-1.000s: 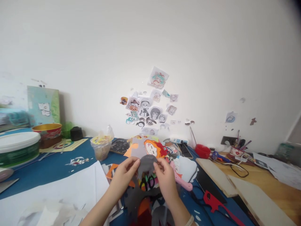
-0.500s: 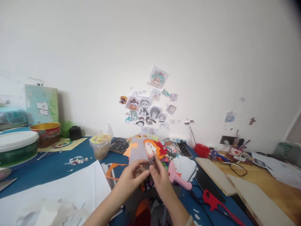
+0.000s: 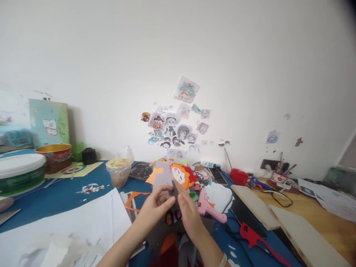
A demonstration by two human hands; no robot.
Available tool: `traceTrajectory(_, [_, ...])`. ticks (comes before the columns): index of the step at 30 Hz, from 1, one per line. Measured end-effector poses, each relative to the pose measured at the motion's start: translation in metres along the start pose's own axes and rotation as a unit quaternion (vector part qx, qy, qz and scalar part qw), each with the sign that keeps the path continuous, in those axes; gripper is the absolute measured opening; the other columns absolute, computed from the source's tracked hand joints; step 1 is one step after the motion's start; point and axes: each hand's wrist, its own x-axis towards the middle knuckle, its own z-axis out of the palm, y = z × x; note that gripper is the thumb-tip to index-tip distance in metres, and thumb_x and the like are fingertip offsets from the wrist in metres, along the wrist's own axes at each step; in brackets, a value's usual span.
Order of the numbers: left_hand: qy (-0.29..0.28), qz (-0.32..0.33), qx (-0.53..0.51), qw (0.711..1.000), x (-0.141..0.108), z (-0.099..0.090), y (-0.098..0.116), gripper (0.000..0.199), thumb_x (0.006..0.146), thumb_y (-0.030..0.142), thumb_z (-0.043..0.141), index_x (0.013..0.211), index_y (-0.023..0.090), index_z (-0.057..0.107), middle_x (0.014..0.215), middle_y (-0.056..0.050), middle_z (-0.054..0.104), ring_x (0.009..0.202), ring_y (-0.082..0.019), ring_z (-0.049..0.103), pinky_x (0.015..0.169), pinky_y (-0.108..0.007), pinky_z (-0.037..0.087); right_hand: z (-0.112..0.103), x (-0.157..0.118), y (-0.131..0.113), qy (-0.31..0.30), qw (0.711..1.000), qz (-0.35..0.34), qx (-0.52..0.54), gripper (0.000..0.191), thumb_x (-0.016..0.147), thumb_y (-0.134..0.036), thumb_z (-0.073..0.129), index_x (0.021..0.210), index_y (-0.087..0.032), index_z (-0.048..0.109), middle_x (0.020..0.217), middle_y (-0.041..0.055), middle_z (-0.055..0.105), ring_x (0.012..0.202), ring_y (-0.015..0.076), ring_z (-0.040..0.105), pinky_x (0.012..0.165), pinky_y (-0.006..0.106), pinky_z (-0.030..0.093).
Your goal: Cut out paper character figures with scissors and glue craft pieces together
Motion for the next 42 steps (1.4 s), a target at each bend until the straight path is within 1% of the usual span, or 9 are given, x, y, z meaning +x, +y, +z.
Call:
traceTrajectory(4, [0.029,0.024,0.008,0.999,0.000,0.002,-0.003,0.029,0.071,0.044,0.056,0.078,0.020,0.042,0.060,0.005,0.049,0.061,-0.012,0.051,0.061,-0.025,0.040,0.000,0.001,-0.004,-0.039,0.998,-0.012,-0.049,0.037,0.091,-0.036,0.031,0.125,-0.029,0.045,0.136,0.0000,0.037,0.127,0.0202,0.027,0.106,0.043,0.018])
traceTrajectory(6, [0.033,0.025,0.018,0.999,0.000,0.002,-0.002,0.027,0.072,0.042,0.055,0.073,0.020,0.040,0.061,0.005,0.048,0.061,-0.012,0.049,0.060,-0.024,0.039,0.000,0.002,-0.005,-0.042,0.996,-0.022,-0.074,0.036,0.091,-0.031,0.032,0.123,-0.029,0.047,0.133,0.0014,0.041,0.125,0.0199,0.030,0.105,0.041,0.022])
traceTrajectory(11, [0.045,0.076,0.091,0.992,-0.002,0.002,0.005,0.011,0.074,0.031,0.047,0.075,0.019,0.045,0.077,0.000,0.052,0.074,-0.016,0.050,0.071,-0.029,0.041,0.002,0.004,-0.003,0.061,0.985,-0.063,-0.148,0.020,0.081,-0.019,0.043,0.094,-0.019,0.059,0.101,0.0091,0.054,0.095,0.0206,0.052,0.080,0.033,0.045])
traceTrajectory(16, [0.042,0.123,0.222,0.966,-0.004,0.006,0.000,0.019,0.078,0.021,0.038,0.091,0.019,0.051,0.085,-0.004,0.056,0.080,-0.019,0.052,0.072,-0.030,0.041,0.006,0.001,-0.004,0.089,0.951,-0.097,-0.279,0.012,0.075,-0.013,0.043,0.082,-0.018,0.051,0.081,0.0064,0.052,0.078,0.0199,0.051,0.066,0.031,0.044])
traceTrajectory(19, [0.059,0.102,0.272,0.955,-0.005,0.008,-0.004,0.016,0.078,0.022,0.036,0.084,0.018,0.051,0.076,-0.002,0.055,0.072,-0.018,0.052,0.064,-0.028,0.041,0.007,0.000,-0.002,0.098,0.934,-0.112,-0.326,0.015,0.080,-0.013,0.036,0.077,-0.018,0.051,0.076,0.0060,0.053,0.073,0.0191,0.051,0.063,0.030,0.043])
traceTrajectory(24, [0.093,0.030,0.324,0.941,-0.006,0.010,-0.005,0.020,0.080,0.031,0.035,0.065,0.020,0.043,0.058,0.002,0.049,0.056,-0.016,0.049,0.052,-0.025,0.037,0.006,0.001,0.000,0.084,0.927,-0.151,-0.333,0.021,0.084,-0.014,0.036,0.085,-0.016,0.056,0.085,0.0084,0.060,0.081,0.0196,0.055,0.070,0.031,0.046])
traceTrajectory(30, [0.058,0.056,0.321,0.944,-0.004,0.008,-0.009,0.025,0.083,0.032,0.031,0.072,0.018,0.048,0.070,-0.004,0.059,0.066,-0.019,0.055,0.060,-0.028,0.040,0.008,-0.001,0.003,0.099,0.927,-0.157,-0.326,0.027,0.082,-0.012,0.040,0.101,-0.016,0.058,0.096,0.0100,0.064,0.090,0.0208,0.058,0.078,0.034,0.047])
traceTrajectory(38, [0.063,0.077,0.362,0.927,-0.006,0.012,-0.010,0.027,0.084,0.034,0.028,0.065,0.019,0.042,0.064,-0.004,0.055,0.061,-0.018,0.052,0.057,-0.029,0.039,0.003,0.000,0.002,0.147,0.924,-0.140,-0.325,0.025,0.085,-0.019,0.038,0.080,-0.016,0.062,0.073,0.0069,0.065,0.070,0.0184,0.061,0.063,0.028,0.049])
traceTrajectory(42, [0.053,0.091,0.365,0.925,-0.006,0.012,-0.009,0.026,0.084,0.033,0.028,0.067,0.019,0.043,0.065,-0.004,0.056,0.060,-0.018,0.052,0.057,-0.029,0.040,0.003,0.001,0.000,0.158,0.921,-0.143,-0.325,0.025,0.085,-0.020,0.038,0.077,-0.016,0.061,0.072,0.0071,0.065,0.068,0.0182,0.061,0.060,0.027,0.049])
